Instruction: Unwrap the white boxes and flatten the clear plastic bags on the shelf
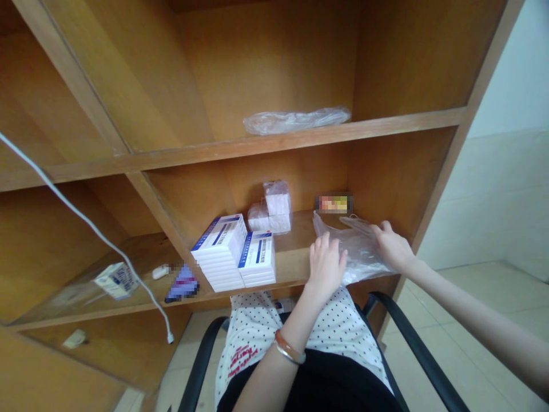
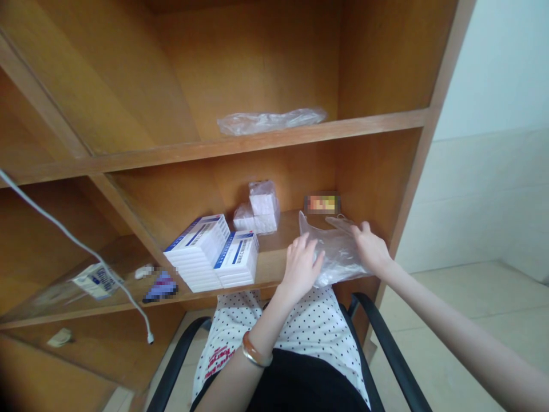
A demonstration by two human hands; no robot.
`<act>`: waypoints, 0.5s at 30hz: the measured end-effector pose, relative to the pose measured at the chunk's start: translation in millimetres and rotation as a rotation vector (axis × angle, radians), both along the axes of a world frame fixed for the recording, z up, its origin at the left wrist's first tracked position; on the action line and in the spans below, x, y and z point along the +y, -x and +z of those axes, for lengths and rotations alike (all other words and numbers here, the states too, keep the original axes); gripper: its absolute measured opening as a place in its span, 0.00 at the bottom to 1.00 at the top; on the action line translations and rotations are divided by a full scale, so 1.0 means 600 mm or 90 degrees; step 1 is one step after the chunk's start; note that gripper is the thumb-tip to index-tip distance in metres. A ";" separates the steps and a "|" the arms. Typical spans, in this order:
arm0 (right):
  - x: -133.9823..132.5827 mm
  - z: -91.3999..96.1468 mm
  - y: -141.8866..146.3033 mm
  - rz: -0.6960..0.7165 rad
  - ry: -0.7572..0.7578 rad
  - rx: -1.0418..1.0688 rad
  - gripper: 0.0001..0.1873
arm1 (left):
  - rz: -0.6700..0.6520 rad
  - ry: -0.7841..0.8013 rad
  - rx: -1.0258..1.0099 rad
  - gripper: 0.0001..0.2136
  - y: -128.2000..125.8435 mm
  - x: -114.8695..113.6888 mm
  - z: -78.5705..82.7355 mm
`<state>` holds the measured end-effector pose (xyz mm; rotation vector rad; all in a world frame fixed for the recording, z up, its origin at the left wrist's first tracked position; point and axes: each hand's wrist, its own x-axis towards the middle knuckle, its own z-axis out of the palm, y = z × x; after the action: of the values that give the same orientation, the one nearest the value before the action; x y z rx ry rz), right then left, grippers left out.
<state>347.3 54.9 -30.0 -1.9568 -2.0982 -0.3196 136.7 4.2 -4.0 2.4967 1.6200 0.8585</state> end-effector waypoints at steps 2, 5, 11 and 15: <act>0.003 0.005 -0.003 0.009 -0.035 -0.004 0.22 | -0.064 0.002 0.040 0.21 -0.010 0.017 -0.015; 0.002 0.018 0.008 0.043 -0.147 0.000 0.23 | -0.094 0.061 0.075 0.28 -0.021 0.035 -0.050; 0.008 0.020 0.061 0.242 -0.144 0.031 0.24 | -0.069 0.091 0.085 0.33 -0.024 0.037 -0.079; 0.049 -0.018 0.051 0.238 -0.054 0.039 0.29 | -0.044 0.115 0.113 0.36 -0.021 0.037 -0.072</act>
<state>316.6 84.4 -40.8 -1.4686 -2.3086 -0.2643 149.4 26.5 -47.0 2.5438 1.5686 0.4714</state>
